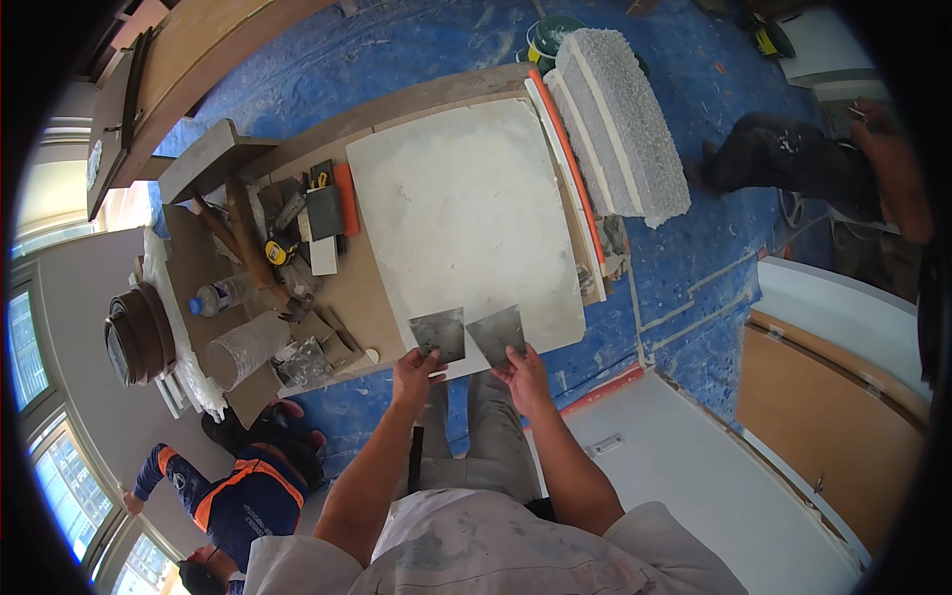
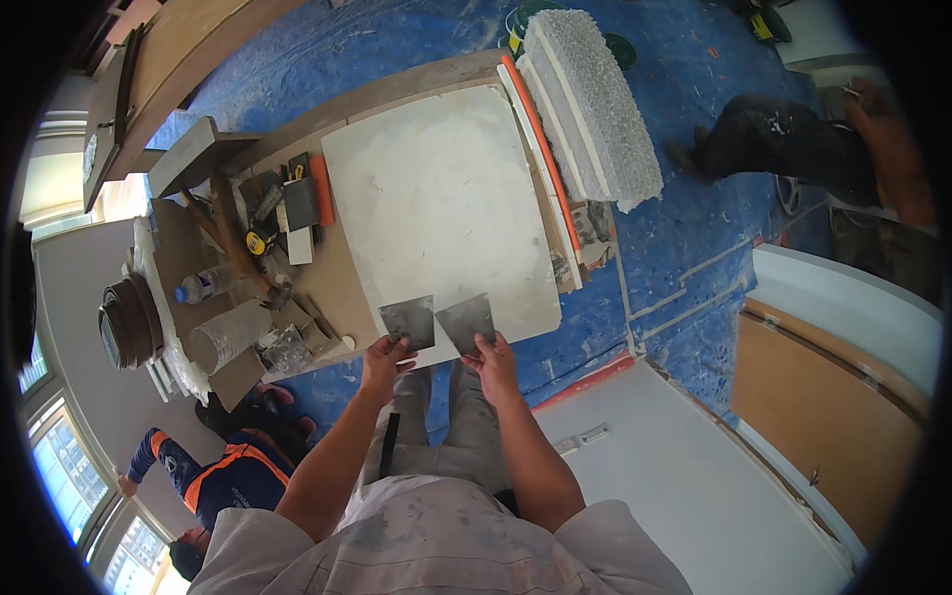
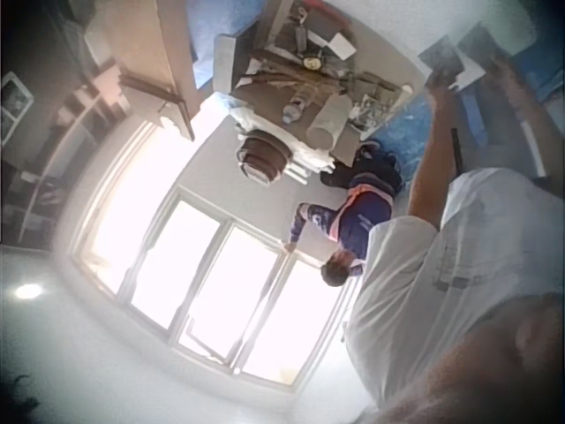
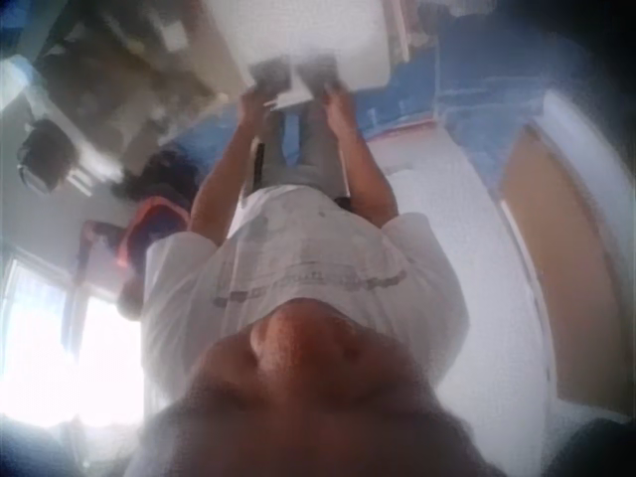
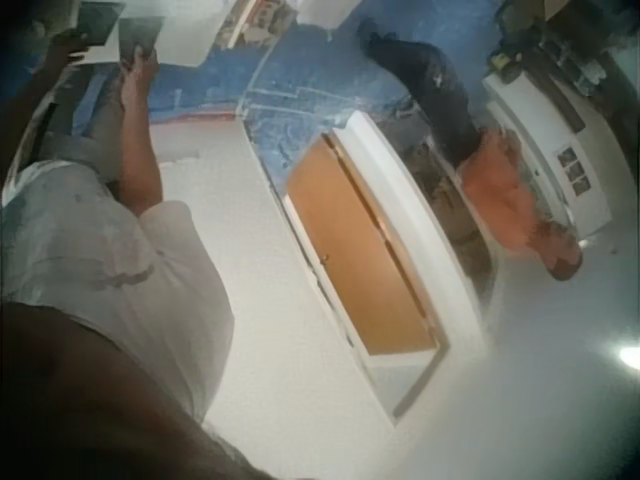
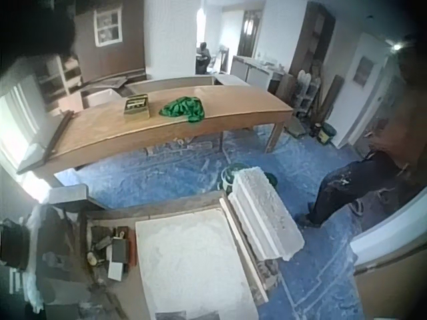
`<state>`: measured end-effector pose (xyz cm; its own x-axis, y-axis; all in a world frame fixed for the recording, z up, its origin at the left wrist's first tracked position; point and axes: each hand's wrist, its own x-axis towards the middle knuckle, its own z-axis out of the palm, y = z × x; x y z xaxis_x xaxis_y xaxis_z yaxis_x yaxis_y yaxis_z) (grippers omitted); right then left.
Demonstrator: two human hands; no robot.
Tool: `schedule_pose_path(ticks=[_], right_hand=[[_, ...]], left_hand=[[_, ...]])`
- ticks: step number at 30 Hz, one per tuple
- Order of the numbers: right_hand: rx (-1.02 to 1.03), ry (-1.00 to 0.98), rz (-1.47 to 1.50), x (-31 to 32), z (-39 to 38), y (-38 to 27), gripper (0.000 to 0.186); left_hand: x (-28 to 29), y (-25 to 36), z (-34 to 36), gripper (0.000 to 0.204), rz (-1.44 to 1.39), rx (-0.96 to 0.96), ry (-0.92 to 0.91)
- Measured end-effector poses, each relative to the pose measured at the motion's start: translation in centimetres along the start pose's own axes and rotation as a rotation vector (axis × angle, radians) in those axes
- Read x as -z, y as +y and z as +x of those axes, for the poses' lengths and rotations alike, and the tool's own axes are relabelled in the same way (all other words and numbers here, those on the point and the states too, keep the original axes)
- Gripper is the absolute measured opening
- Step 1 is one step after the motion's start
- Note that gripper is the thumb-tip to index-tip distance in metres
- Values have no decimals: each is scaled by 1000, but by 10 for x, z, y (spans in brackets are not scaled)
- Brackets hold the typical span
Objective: The person prepares a white powder compound on a flat board using two metal trowels. They scoop the powder from a paper bag and mix it into a pile on the board.
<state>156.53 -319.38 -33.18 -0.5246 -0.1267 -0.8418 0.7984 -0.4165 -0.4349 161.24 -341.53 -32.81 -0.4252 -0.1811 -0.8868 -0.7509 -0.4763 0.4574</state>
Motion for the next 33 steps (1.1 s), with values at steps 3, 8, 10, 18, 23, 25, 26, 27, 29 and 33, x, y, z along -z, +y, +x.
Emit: schedule_pose_path(ticks=[3,8,10,18,23,25,26,27,29,33], right_hand=[[34,123,-132,19,8,1,27],[99,262,-378,30,30,19,22],[138,315,-450,18,43,19,19],[201,317,-624,-100,88,-8,17],[218,298,-551,-178,122,-32,15],[230,245,-511,-191,127,-33,15],[237,213,-483,-193,130,-31,16],[245,182,-453,-194,132,-30,17],[203,141,-367,-162,121,-16,17],[5,170,-319,-113,63,33,18]], left_hand=[[32,-19,20,18,114,35,65],[36,-29,43,40,374,88,260],[35,-32,53,46,472,50,308],[42,-59,71,51,704,-48,400],[32,-41,61,50,754,-96,402],[33,-42,60,51,779,-135,427],[35,-45,62,53,785,-168,443],[36,-47,63,54,793,-202,458],[35,-44,61,54,753,-169,420],[42,-51,60,54,762,-174,441]])
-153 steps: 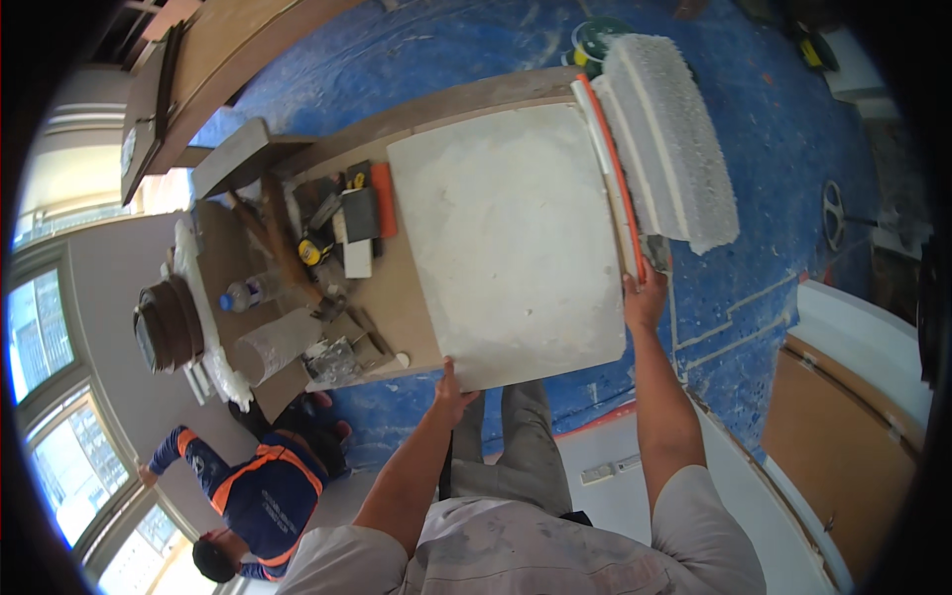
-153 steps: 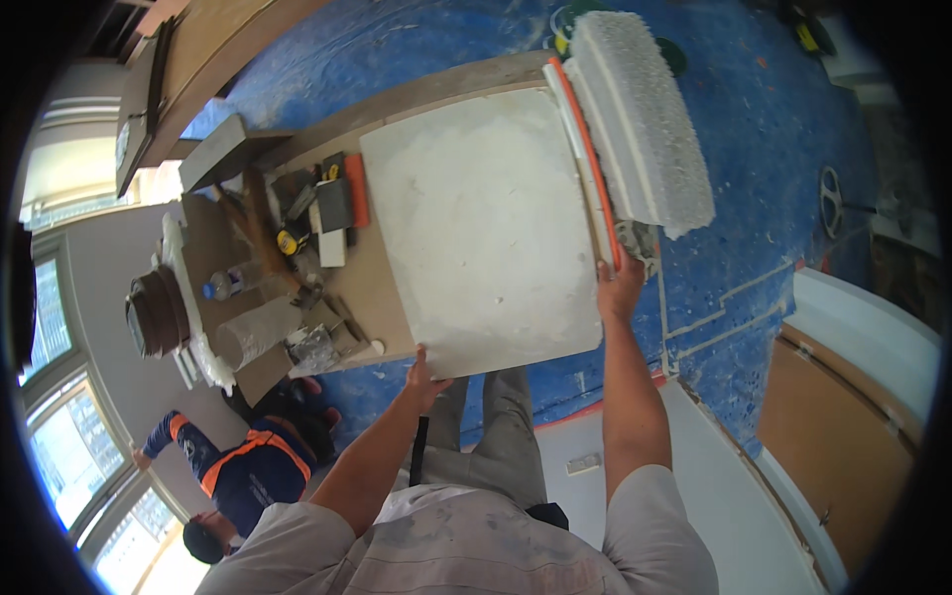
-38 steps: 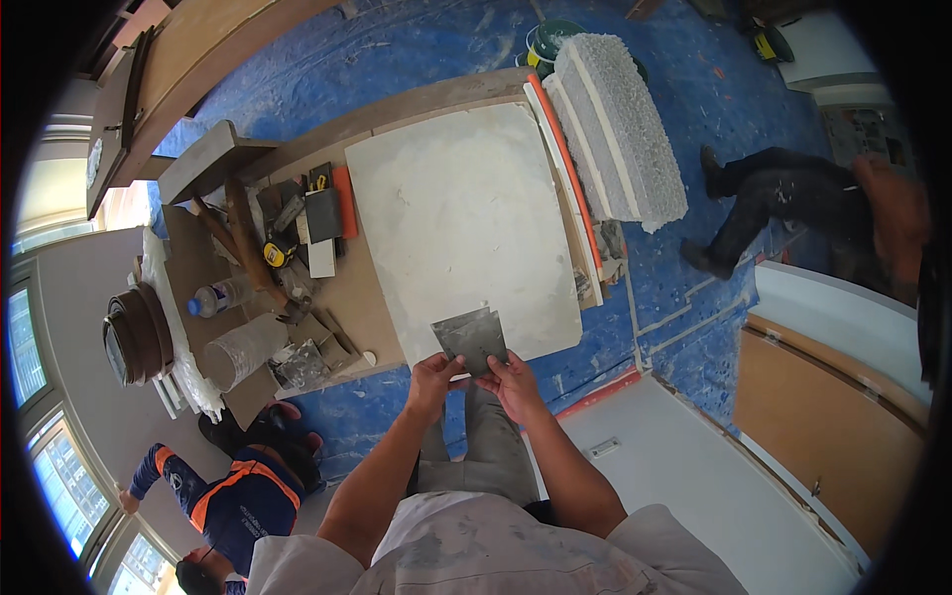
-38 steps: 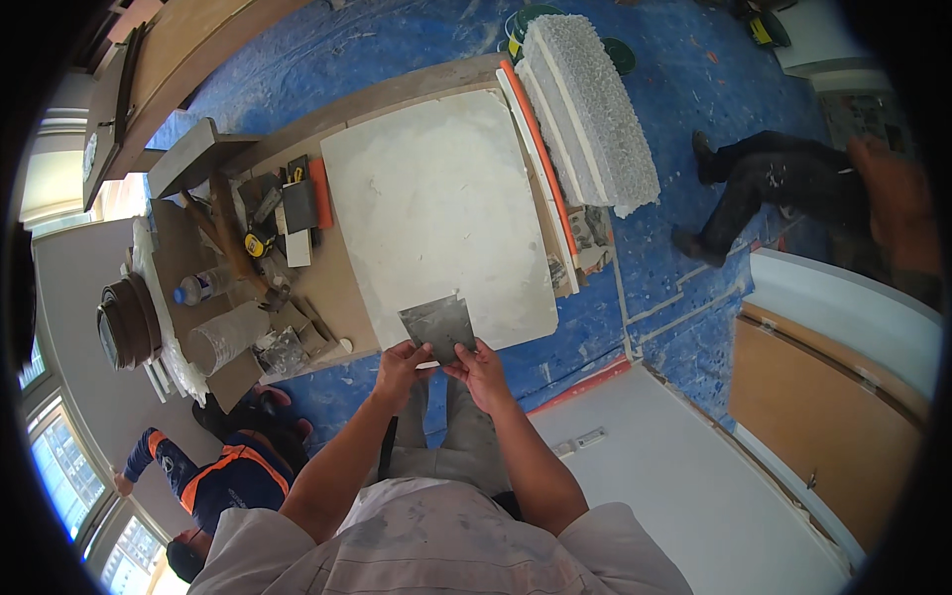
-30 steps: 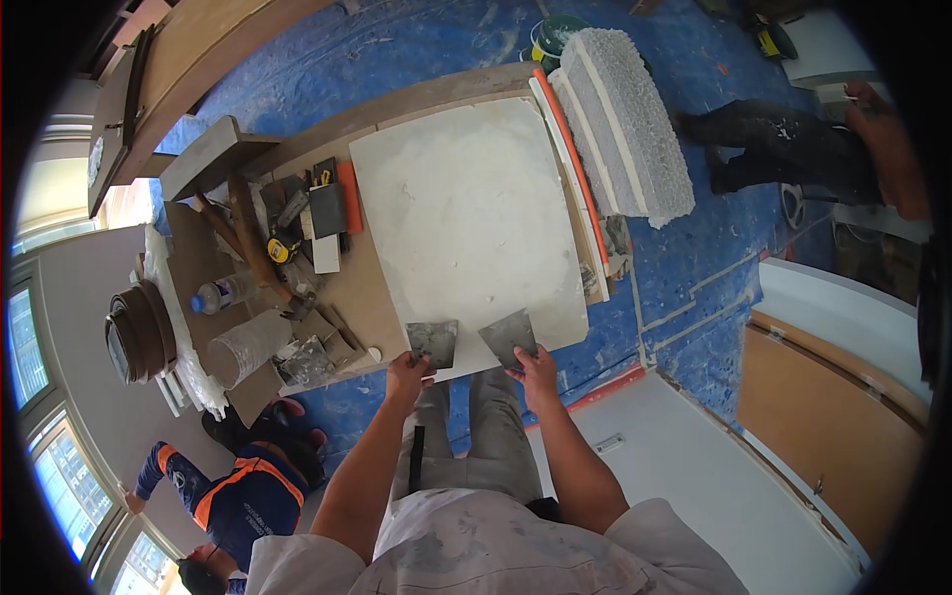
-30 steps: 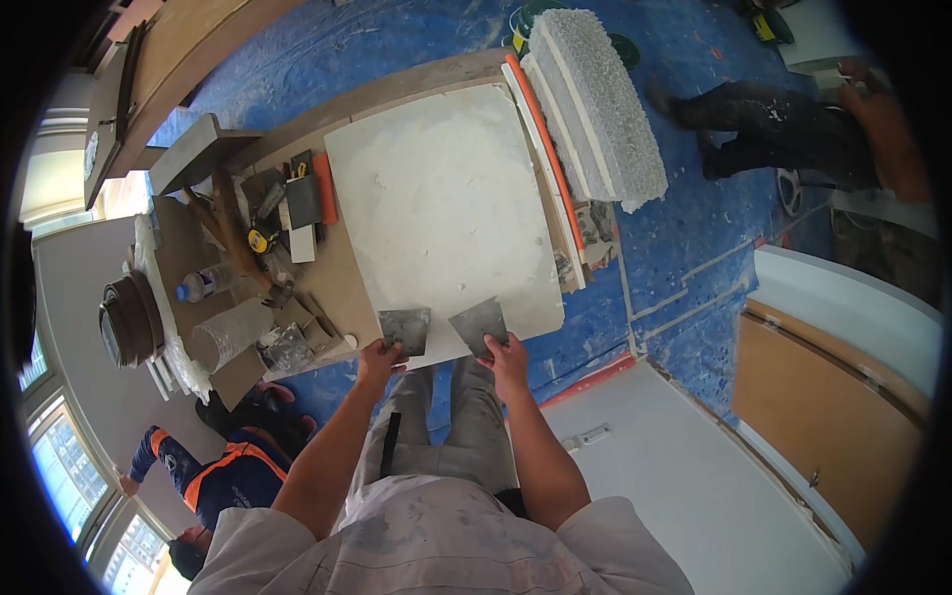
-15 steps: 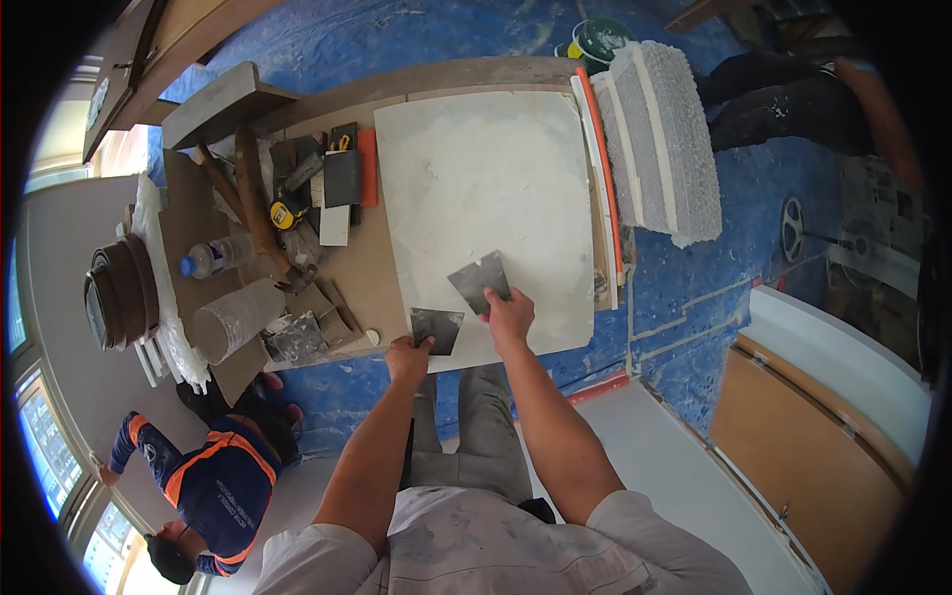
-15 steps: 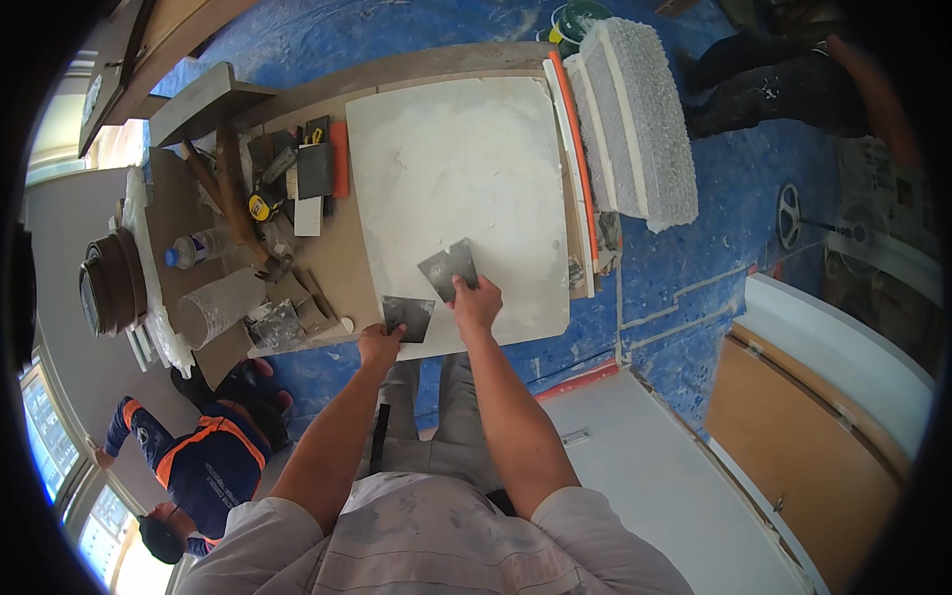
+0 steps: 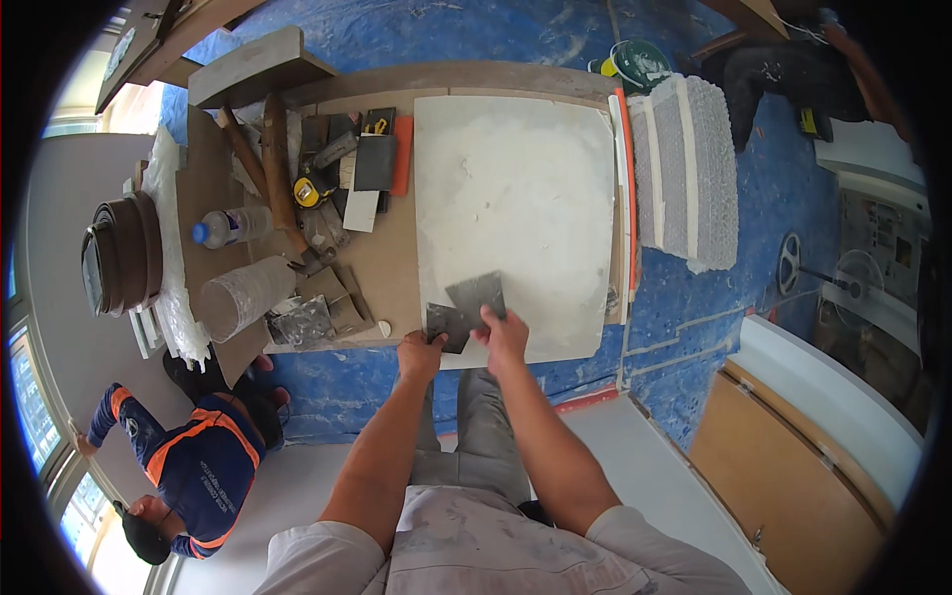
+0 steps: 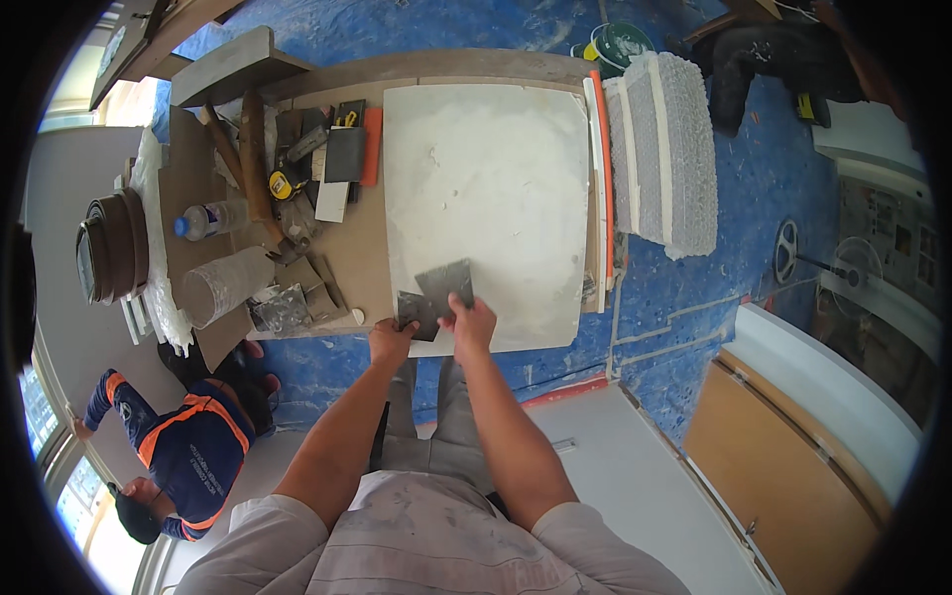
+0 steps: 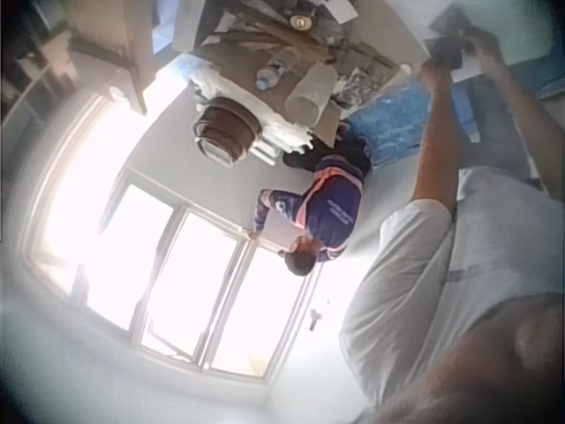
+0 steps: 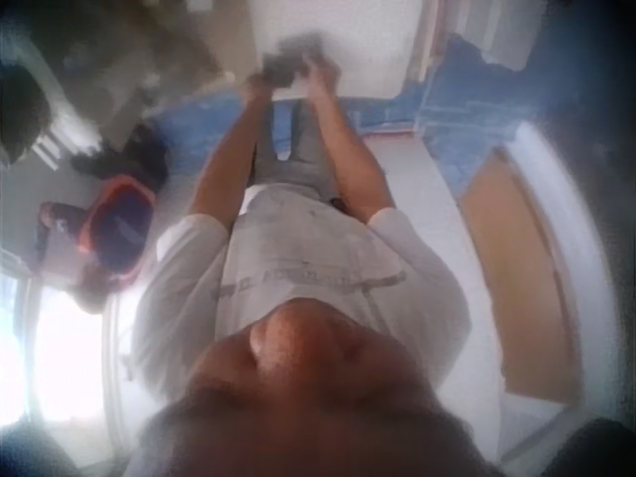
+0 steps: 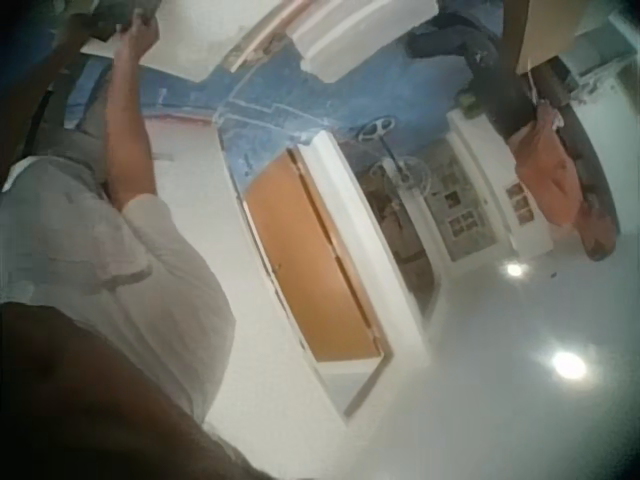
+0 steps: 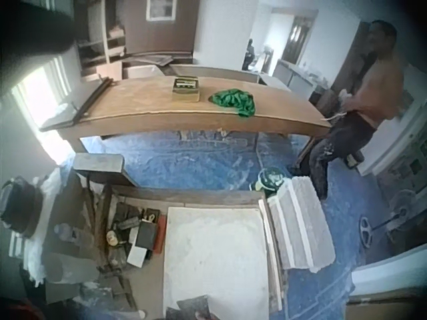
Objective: The person prepares a white powder compound on a flat board using two metal trowels. They scoop the powder from a paper bag and mix it into a pile on the board.
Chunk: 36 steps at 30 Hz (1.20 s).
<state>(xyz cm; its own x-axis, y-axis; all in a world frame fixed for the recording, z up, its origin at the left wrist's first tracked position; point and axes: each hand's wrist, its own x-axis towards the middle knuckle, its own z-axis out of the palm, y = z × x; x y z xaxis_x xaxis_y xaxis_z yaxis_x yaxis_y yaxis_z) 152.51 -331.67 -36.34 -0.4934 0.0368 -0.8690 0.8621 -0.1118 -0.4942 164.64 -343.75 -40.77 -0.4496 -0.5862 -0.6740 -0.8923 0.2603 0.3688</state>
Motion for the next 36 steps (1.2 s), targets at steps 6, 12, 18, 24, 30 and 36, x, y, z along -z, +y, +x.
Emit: schedule_pose_path(ticks=[6,12,18,24,30,36], right_hand=[[10,155,202,-62,6,17,18],[88,178,448,-124,67,-70,16],[122,129,200,13,16,-9,36],[-71,228,111,134,-25,43,28],[8,214,116,110,8,9,22],[88,247,97,35,97,-99,17]], left_hand=[[8,10,-1,49,-46,30,-67],[1,7,5,51,-32,10,-79],[3,5,3,49,-55,10,-63],[7,15,3,46,-3,68,-77],[9,16,3,46,-22,131,-115],[0,3,5,50,-43,64,-45]])
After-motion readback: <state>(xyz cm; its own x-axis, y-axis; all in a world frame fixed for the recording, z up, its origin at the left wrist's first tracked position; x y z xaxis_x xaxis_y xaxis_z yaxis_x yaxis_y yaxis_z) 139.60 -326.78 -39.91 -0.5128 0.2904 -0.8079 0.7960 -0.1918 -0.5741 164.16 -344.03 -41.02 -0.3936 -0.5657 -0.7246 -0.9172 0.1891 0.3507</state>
